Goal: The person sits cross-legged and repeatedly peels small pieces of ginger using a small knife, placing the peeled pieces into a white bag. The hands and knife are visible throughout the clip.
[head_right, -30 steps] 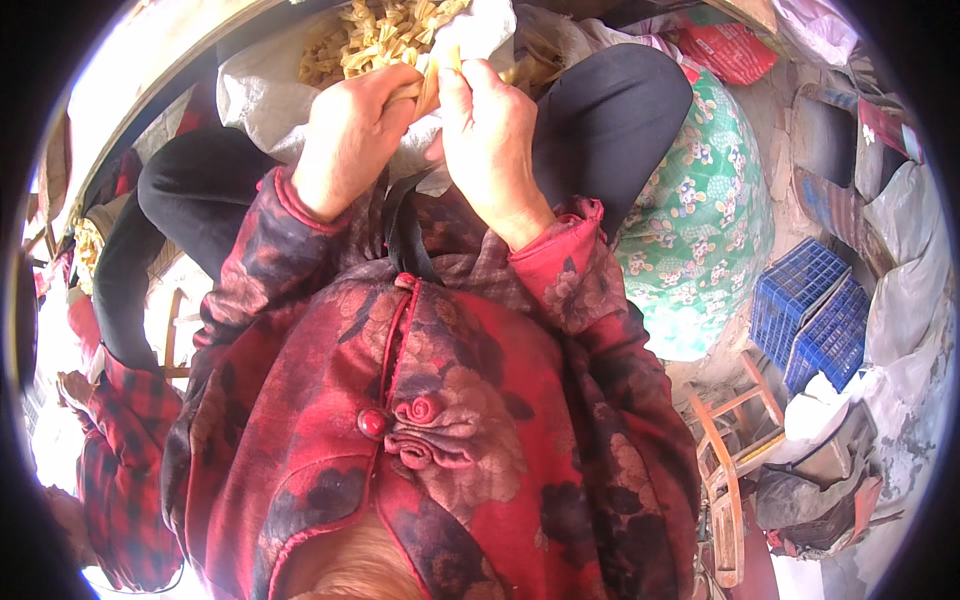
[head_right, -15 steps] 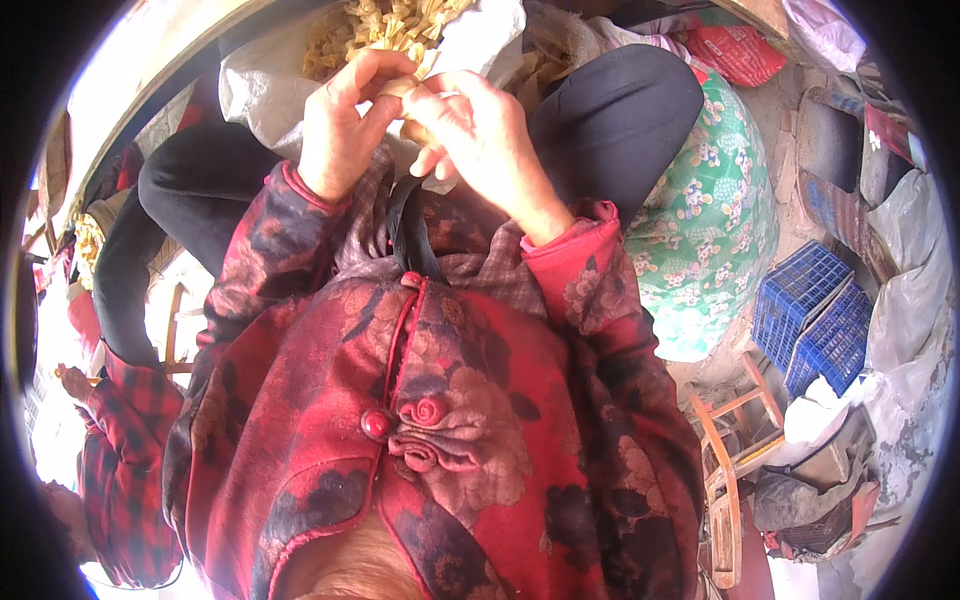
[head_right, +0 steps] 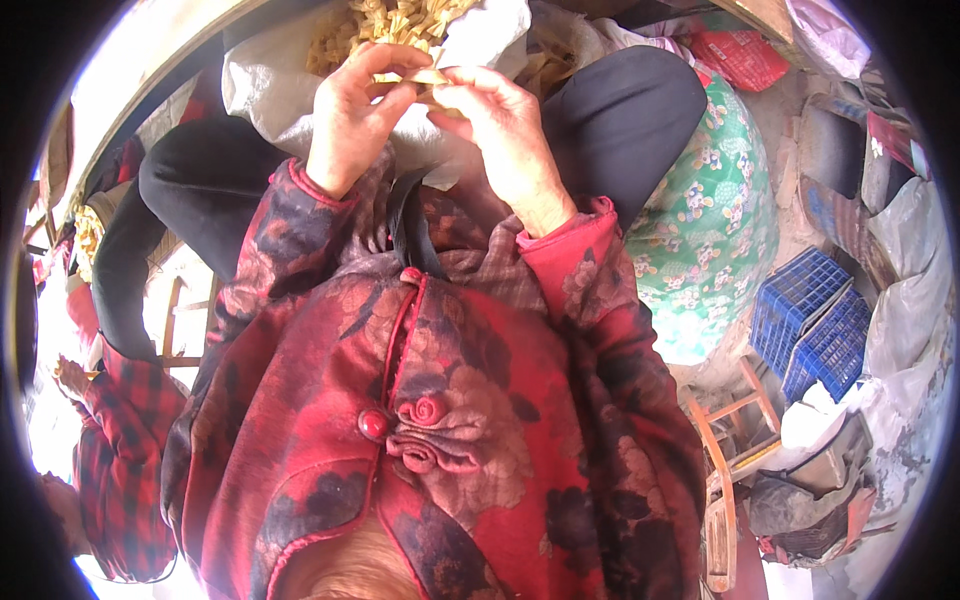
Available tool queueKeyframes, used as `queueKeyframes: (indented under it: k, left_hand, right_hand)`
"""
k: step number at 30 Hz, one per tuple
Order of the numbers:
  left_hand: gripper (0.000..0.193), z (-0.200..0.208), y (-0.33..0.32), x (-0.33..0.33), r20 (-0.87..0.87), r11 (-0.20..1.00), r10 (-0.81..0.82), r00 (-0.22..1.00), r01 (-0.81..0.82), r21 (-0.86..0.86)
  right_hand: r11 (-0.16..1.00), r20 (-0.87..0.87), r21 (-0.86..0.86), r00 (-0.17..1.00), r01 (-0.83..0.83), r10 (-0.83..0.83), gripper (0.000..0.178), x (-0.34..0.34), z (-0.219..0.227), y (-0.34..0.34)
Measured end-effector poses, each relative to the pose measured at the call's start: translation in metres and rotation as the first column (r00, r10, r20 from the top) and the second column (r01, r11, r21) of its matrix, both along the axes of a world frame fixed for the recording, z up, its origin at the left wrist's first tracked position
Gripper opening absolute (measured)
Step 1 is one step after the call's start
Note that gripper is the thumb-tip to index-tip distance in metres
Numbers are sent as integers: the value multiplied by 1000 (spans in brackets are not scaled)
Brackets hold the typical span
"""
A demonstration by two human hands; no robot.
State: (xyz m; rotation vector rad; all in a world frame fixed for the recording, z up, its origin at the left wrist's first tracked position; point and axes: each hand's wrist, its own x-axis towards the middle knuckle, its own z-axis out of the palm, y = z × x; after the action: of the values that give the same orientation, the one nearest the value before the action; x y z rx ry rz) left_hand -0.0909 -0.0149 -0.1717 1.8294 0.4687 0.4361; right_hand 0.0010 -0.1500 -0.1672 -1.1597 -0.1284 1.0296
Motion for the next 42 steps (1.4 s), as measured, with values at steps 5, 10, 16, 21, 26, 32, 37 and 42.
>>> queueKeyframes:
  k: [5, 10, 16, 21, 26, 32, 37, 42]
  left_hand:
    - [14, 3, -17, -7, -51, 994, 101, 994, -103, -35]
    - [16, -8, -8, -9, -38, 991, 99, 994, -102, -85]
    - [9, -33, 7, -17, 27, 818, 73, 997, -44, -574]
    - [17, -12, -11, -14, -122, 969, 107, 987, -77, 234]
    - [18, -2, -5, -13, -228, 937, 21, 974, 60, 343]
    - [23, 15, 2, -19, -32, 554, 37, 999, -47, -831]
    - [34, 17, 17, -31, 48, 229, 8, 999, 45, -972]
    - [26, 26, 2, -31, -6, 387, 37, 999, -20, -922]
  right_hand:
    - [997, -114, 74, 993, -9, 17, 29, 0, -5, -4]
    - [996, -18, -12, 996, -88, 88, 32, 0, -2, 1]
    - [977, -71, 15, 974, -214, 215, 32, 5, 3, -2]
    - [997, -15, 21, 997, -70, 71, 31, -5, -14, -4]
    - [985, 254, -128, 956, -117, 146, 28, -4, -3, 3]
    - [941, 471, -258, 822, -218, 319, 21, 2, 36, 4]
    - [925, 515, -244, 769, -292, 379, 11, 10, 44, -23]
    - [953, 496, -224, 818, -202, 290, 13, 4, 41, -26]
